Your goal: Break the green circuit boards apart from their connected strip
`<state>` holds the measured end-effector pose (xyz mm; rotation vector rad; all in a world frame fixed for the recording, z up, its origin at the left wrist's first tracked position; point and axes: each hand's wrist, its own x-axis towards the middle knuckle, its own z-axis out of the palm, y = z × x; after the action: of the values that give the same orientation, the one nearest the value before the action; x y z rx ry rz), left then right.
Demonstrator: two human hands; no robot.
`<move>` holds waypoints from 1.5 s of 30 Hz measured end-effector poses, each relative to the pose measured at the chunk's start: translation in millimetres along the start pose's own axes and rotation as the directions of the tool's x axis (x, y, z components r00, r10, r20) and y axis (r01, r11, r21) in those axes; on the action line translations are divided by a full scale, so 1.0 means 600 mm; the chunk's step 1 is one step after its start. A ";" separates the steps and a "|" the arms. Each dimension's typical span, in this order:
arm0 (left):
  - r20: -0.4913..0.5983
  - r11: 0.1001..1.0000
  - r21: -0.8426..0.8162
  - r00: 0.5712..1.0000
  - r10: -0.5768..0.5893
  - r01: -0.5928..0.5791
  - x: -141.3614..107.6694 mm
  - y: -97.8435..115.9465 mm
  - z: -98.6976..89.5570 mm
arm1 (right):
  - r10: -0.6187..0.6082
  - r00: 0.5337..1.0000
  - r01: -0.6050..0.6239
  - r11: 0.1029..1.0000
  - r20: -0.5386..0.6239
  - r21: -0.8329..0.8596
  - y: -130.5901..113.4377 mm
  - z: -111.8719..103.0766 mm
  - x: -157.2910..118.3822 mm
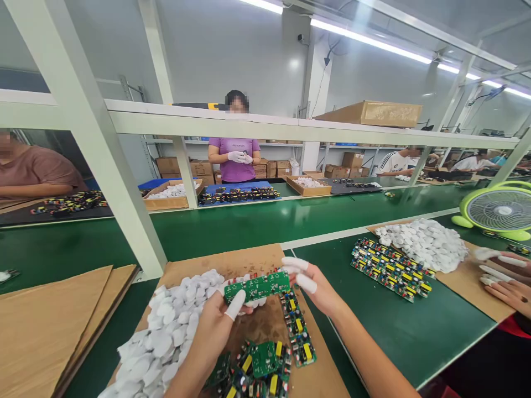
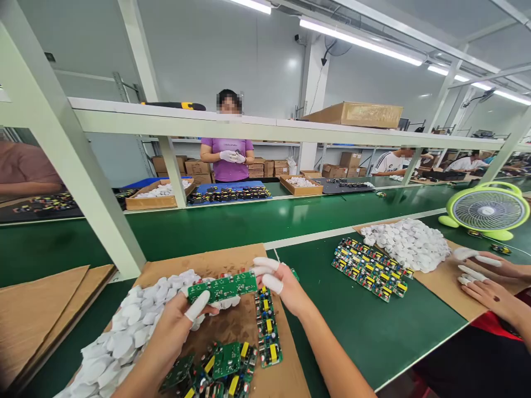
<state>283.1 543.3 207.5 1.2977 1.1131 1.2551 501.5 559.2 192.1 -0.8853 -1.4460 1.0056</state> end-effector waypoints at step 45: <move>0.209 0.911 0.294 0.950 0.234 -0.289 0.061 0.019 0.156 | 0.060 0.912 0.060 0.959 -0.406 0.277 0.001 -0.052 0.020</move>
<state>378.4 574.2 223.5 1.8178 1.0758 1.1577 531.0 573.6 196.6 -0.8243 -0.9177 0.9301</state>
